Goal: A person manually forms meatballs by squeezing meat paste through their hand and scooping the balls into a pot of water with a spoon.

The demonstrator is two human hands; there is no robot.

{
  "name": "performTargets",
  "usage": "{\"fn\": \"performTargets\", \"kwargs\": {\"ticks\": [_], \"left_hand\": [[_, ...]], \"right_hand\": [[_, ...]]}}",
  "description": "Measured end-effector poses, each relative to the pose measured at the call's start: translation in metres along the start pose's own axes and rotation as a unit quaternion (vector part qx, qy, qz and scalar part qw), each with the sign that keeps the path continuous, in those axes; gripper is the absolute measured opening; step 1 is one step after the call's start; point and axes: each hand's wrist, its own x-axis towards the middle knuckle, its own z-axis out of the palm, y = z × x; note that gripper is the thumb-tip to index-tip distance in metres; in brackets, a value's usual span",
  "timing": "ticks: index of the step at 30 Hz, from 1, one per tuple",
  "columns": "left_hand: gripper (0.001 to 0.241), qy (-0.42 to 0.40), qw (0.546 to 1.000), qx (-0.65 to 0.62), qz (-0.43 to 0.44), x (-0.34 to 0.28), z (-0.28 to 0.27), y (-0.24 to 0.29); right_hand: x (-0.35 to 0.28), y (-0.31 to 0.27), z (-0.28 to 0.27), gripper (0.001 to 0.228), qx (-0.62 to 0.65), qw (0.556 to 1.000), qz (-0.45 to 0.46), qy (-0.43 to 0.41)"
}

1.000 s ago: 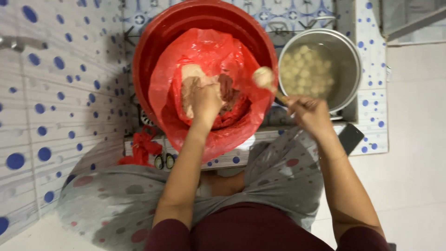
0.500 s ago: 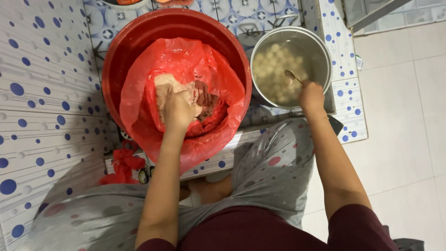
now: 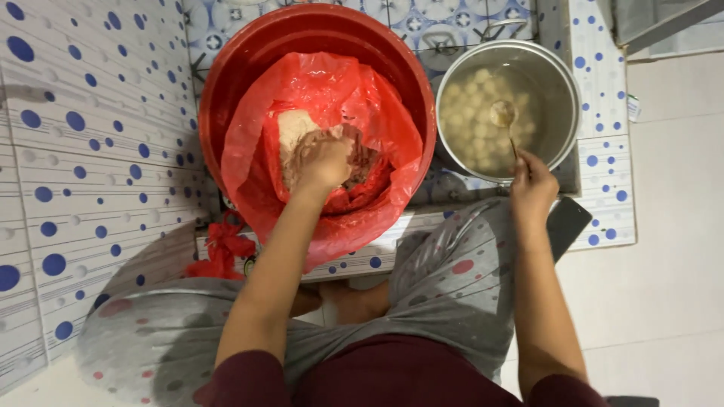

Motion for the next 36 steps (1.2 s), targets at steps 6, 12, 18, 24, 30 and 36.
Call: {"fn": "performTargets", "kwargs": {"ticks": [6, 12, 18, 24, 30, 36], "left_hand": [[0.032, 0.009, 0.992, 0.084, 0.097, 0.041, 0.055, -0.005], [0.028, 0.390, 0.859, 0.232, 0.237, 0.061, 0.098, -0.032], [0.058, -0.137, 0.977, 0.166, 0.008, 0.001, 0.020, 0.023], [0.066, -0.167, 0.965, 0.199, -0.016, -0.033, -0.018, 0.033], [0.071, -0.176, 0.983, 0.046, 0.005, -0.050, -0.054, 0.014], [0.028, 0.107, 0.904, -0.366, 0.194, -0.051, -0.020, -0.053]], "right_hand": [[-0.031, -0.010, 0.009, 0.024, 0.122, 0.987, 0.018, 0.101], [-0.016, 0.017, 0.023, 0.023, 0.186, 0.968, 0.062, 0.157], [-0.019, 0.003, 0.024, 0.022, 0.223, 0.956, 0.101, 0.161], [-0.017, 0.003, 0.025, 0.022, 0.234, 0.953, 0.105, 0.163], [-0.016, 0.002, 0.027, 0.023, 0.248, 0.950, 0.104, 0.161], [-0.015, 0.010, 0.029, 0.022, 0.244, 0.952, 0.097, 0.154]]}}
